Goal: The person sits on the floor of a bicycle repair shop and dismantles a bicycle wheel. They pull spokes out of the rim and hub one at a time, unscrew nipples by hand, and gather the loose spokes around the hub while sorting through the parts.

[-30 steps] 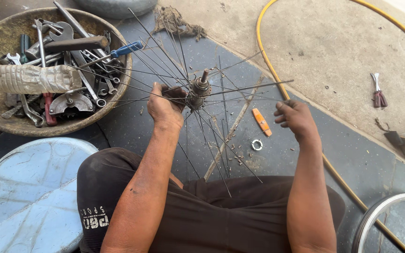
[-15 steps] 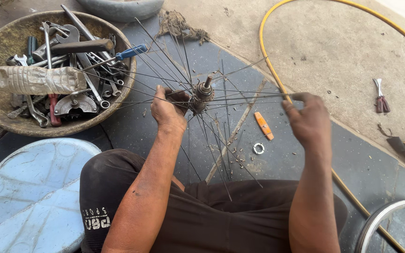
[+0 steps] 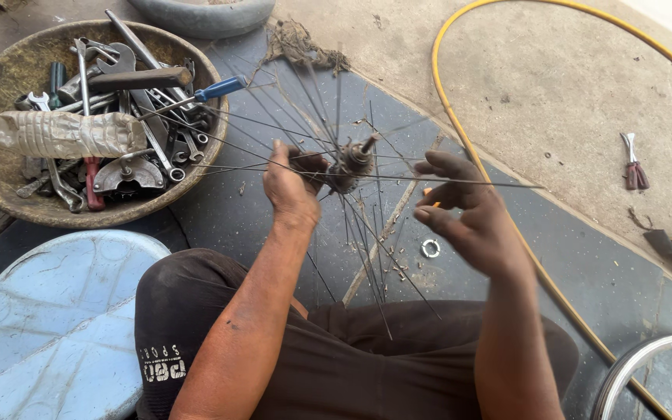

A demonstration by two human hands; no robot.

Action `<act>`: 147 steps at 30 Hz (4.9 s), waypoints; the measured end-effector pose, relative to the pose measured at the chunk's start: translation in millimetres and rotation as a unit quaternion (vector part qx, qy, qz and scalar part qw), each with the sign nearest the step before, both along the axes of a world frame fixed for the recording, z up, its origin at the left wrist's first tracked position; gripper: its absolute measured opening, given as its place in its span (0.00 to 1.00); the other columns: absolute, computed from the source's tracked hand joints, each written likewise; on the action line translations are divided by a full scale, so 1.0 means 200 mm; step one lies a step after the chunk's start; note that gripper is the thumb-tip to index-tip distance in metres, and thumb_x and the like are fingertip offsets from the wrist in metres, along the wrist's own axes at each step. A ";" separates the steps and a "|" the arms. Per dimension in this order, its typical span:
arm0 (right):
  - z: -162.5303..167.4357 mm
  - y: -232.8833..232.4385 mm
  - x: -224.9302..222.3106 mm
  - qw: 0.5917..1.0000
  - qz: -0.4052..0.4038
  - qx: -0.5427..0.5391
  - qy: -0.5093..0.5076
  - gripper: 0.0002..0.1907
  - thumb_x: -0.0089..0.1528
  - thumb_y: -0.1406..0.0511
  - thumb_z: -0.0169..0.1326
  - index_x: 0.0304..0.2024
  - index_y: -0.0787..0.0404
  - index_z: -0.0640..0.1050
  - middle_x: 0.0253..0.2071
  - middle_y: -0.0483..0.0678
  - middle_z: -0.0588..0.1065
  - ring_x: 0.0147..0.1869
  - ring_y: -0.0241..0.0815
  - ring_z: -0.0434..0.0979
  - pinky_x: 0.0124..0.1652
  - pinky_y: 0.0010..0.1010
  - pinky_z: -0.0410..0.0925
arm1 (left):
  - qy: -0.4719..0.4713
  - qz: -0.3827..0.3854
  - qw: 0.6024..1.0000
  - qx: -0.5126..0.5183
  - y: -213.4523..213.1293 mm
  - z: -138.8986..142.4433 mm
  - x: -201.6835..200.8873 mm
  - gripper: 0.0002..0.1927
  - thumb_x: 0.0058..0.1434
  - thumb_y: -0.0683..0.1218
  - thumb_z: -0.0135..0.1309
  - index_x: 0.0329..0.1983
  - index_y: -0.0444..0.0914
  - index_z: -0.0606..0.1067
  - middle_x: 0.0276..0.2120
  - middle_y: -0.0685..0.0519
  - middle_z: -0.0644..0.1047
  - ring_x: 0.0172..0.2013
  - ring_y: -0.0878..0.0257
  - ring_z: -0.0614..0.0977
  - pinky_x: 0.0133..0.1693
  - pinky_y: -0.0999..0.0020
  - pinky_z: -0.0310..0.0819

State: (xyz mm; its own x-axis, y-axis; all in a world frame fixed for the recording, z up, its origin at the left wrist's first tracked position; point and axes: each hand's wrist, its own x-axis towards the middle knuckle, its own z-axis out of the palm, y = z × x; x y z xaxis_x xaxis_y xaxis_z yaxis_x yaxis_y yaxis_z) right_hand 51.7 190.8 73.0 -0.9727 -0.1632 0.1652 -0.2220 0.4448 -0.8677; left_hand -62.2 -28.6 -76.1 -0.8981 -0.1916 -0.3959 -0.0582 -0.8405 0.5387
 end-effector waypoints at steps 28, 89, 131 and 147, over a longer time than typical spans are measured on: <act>-0.21 -0.03 -0.03 0.934 -0.181 -0.220 0.214 0.08 0.75 0.66 0.54 0.44 0.64 0.72 0.40 0.49 0.77 0.37 0.34 0.76 0.40 0.25 0.72 | 0.257 -0.364 0.893 -0.067 0.07 0.13 0.11 0.66 0.53 0.65 0.67 0.81 0.39 0.38 0.56 0.41 0.76 0.55 0.52 0.79 0.58 0.50 0.75; -0.26 0.00 -0.08 0.928 -0.099 -0.304 0.192 0.08 0.73 0.64 0.55 0.43 0.63 0.74 0.40 0.48 0.76 0.38 0.34 0.75 0.41 0.27 0.71 | 0.222 -0.438 0.810 -0.320 0.16 0.02 0.11 0.35 0.60 0.69 0.58 0.43 0.31 0.80 0.34 0.53 0.80 0.39 0.65 0.80 0.47 0.65 0.76; -0.18 -0.39 0.01 0.978 -0.107 0.166 0.066 0.11 0.63 0.61 0.59 0.34 0.64 0.80 0.34 0.51 0.76 0.37 0.50 0.78 0.38 0.40 0.70 | 0.279 -0.084 0.897 -0.334 0.00 0.21 0.12 0.33 0.71 0.69 0.44 0.44 0.36 0.79 0.38 0.57 0.76 0.40 0.68 0.71 0.46 0.68 0.68; -0.46 -0.25 -0.14 0.975 0.022 0.109 -0.194 0.21 0.62 0.56 0.57 0.51 0.63 0.76 0.47 0.53 0.80 0.53 0.46 0.81 0.51 0.37 0.72 | 0.264 -0.083 0.942 -0.192 0.03 0.07 0.07 0.30 0.68 0.69 0.53 0.46 0.37 0.73 0.42 0.55 0.75 0.45 0.66 0.71 0.54 0.63 0.64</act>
State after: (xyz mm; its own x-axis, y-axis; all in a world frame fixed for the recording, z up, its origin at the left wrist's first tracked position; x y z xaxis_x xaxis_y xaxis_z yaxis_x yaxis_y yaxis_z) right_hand 23.0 140.2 -18.9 -0.9466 -0.1959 -0.2561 0.0806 0.6254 -0.7762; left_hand -47.5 -22.4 -61.8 -0.9805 -0.0699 0.1839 0.1898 -0.5811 0.7914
